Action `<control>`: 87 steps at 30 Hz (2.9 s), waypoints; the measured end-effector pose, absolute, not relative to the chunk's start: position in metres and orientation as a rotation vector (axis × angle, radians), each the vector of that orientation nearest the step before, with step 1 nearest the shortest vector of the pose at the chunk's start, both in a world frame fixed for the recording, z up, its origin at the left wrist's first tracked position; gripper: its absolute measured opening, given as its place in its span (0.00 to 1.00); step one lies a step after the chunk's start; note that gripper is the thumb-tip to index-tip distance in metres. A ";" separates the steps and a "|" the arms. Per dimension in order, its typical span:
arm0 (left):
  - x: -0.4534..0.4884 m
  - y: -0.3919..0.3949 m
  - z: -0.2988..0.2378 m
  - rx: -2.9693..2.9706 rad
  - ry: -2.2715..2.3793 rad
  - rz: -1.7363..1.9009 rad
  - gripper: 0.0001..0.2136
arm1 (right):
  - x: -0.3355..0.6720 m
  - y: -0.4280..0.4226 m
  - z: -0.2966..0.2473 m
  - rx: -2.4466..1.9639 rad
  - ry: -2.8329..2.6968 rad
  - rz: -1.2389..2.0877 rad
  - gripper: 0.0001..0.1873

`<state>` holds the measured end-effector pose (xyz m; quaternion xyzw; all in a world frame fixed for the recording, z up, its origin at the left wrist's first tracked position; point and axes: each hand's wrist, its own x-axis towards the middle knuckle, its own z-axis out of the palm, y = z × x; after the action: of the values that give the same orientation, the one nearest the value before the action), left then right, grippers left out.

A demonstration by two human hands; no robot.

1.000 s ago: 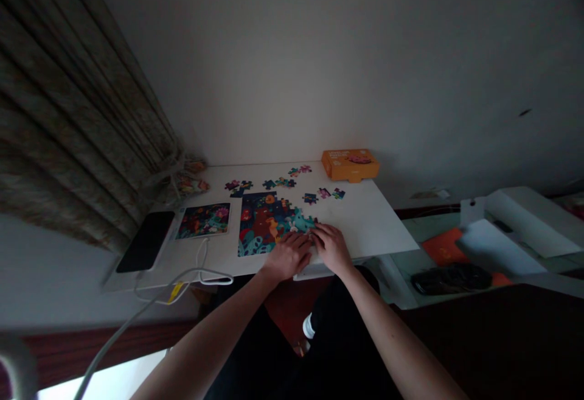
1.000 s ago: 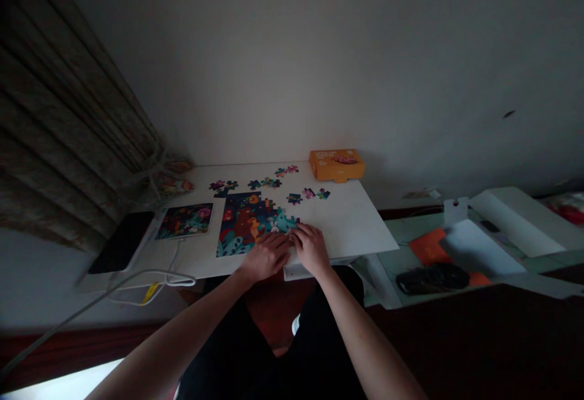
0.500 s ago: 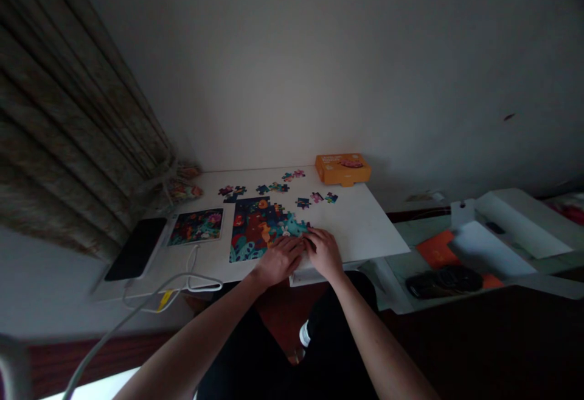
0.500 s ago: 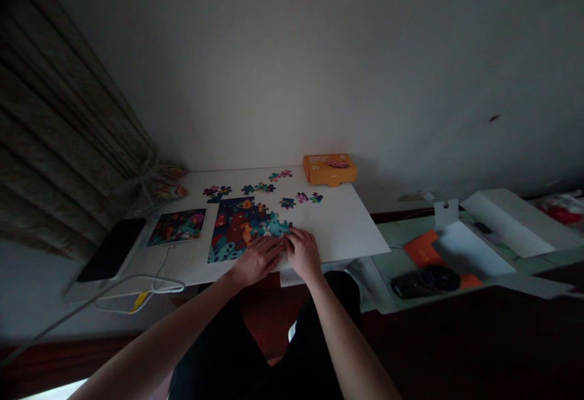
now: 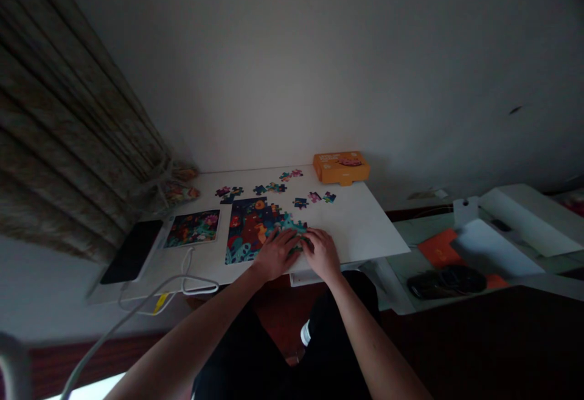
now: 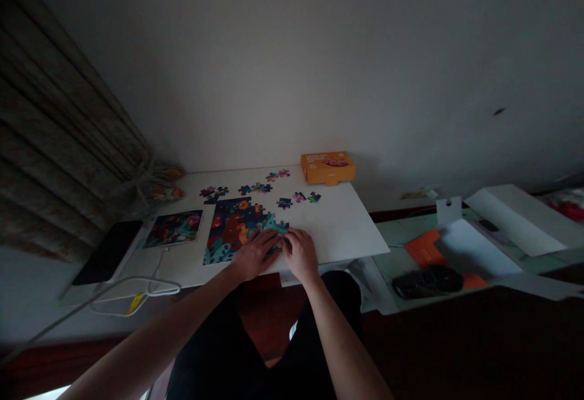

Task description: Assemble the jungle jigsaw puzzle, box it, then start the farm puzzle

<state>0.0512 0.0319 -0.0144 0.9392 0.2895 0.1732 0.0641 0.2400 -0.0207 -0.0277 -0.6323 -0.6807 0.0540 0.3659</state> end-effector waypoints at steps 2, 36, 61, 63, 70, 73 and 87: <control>0.051 0.029 -0.016 2.821 0.900 0.527 0.19 | 0.241 -0.020 -0.029 -1.617 -1.727 0.157 0.10; 0.051 0.028 -0.014 2.760 0.913 0.562 0.15 | 0.363 0.081 -0.050 -1.781 -1.420 0.293 0.28; 0.051 0.028 -0.014 2.747 0.908 0.581 0.15 | 0.347 0.050 -0.025 -1.592 -1.404 0.966 0.19; 0.051 0.028 -0.014 2.747 0.909 0.581 0.16 | 0.342 0.046 -0.026 -1.534 -1.370 1.030 0.19; 0.051 0.027 -0.012 2.773 0.902 0.585 0.15 | 0.329 0.044 -0.035 -1.596 -1.601 0.921 0.16; 0.051 0.027 -0.012 2.777 0.901 0.595 0.15 | 0.326 0.044 -0.039 -1.677 -1.681 0.770 0.14; 0.050 0.026 -0.009 2.756 0.904 0.586 0.16 | 0.302 0.009 -0.036 -1.581 -1.854 0.247 0.14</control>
<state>0.0500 0.0258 -0.0087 0.9275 0.3043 0.1972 0.0911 0.3022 0.0095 -0.0361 -0.6073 -0.7120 0.0950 0.3394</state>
